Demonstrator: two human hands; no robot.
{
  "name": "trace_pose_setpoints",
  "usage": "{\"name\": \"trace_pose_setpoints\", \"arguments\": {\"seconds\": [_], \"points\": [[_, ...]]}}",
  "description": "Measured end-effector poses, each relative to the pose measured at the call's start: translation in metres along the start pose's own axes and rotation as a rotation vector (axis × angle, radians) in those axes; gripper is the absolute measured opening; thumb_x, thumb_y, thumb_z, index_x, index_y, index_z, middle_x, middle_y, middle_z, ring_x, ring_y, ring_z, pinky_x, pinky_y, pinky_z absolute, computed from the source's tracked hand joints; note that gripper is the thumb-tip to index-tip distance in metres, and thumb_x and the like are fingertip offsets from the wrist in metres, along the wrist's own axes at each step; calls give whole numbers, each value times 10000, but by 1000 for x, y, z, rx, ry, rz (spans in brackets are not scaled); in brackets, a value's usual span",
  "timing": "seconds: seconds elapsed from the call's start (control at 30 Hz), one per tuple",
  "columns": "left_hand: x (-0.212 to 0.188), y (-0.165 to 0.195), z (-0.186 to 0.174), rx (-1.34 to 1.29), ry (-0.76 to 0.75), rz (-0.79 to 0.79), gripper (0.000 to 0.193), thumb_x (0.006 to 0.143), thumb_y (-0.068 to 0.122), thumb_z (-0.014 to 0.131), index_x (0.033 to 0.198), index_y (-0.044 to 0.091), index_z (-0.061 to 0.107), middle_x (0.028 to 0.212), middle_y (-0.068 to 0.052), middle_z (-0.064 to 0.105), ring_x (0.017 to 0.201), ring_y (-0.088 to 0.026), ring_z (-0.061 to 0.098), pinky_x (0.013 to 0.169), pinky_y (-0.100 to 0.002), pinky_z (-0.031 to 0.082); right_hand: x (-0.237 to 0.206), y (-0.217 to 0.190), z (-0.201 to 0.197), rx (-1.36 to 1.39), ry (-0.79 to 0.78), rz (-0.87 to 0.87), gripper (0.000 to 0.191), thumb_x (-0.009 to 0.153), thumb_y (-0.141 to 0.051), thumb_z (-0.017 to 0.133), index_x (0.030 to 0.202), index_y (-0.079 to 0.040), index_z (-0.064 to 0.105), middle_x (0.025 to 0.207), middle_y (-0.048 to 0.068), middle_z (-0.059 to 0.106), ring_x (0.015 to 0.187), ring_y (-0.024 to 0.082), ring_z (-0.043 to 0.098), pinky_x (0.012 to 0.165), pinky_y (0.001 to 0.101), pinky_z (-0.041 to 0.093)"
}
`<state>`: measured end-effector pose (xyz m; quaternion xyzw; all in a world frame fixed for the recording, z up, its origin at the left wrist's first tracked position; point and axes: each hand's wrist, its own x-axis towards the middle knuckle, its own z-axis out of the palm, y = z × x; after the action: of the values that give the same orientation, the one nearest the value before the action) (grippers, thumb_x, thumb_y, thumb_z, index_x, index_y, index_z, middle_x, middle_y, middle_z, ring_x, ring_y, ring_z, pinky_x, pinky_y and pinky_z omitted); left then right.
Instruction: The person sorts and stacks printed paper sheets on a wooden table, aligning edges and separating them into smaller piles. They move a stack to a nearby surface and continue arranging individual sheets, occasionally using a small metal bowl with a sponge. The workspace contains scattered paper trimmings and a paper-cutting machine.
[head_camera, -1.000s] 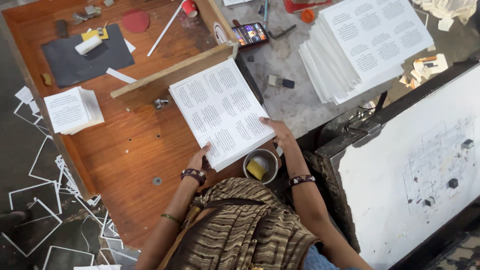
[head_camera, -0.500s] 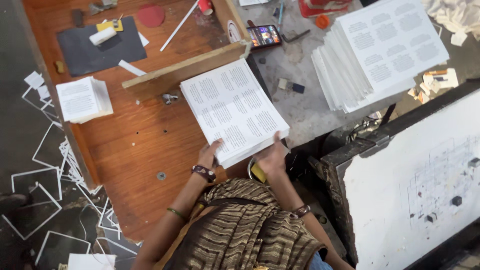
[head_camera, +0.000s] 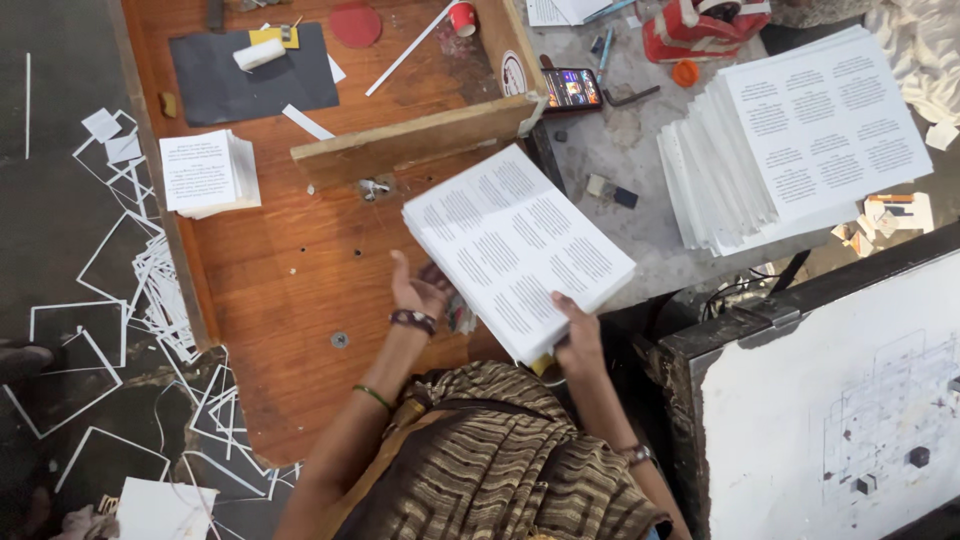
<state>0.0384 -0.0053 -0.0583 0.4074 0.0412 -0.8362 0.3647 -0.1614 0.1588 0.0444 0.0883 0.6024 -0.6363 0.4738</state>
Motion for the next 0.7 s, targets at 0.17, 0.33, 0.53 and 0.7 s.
{"name": "trace_pose_setpoints", "arguments": {"seconds": [0.17, 0.33, 0.53, 0.7], "points": [[17, 27, -12, -85, 27, -59, 1170, 852, 914, 418, 1405, -116, 428, 1255, -271, 574, 1190, -392, 547, 1082, -557, 432, 6, -19, -44, -65, -91, -66, 772, 781, -37, 764, 1455, 62, 399, 1328, 225, 605, 1253, 345, 601, 1040, 450, 533], [0, 39, -22, 301, -167, -164, 1024, 846, 855, 368, 1395, 6, 535, 1283, -219, 655, 1162, -377, 641, 984, -563, 536, 16, -32, -68, -89, -181, -42, 664, 808, -66, 766, 1383, 101, 479, 1225, 219, 655, 1097, 335, 676, 905, 449, 593], [-1, 74, -24, 561, -172, -274, 838, 902, 769, 330, 1346, 105, 582, 1185, -147, 715, 1008, -323, 710, 889, -535, 568, 24, -33, -56, -99, -277, -21, 637, 804, -70, 779, 1356, 96, 509, 1217, 209, 664, 1094, 307, 688, 900, 437, 597], [7, 84, -44, 364, -367, -72, 779, 1100, 665, 449, 1432, -31, 554, 1274, -164, 666, 1129, -283, 650, 988, -466, 546, 25, -40, -34, -111, -298, 21, 698, 806, -82, 778, 1393, 118, 456, 1220, 243, 660, 1093, 336, 690, 890, 451, 601]]}}
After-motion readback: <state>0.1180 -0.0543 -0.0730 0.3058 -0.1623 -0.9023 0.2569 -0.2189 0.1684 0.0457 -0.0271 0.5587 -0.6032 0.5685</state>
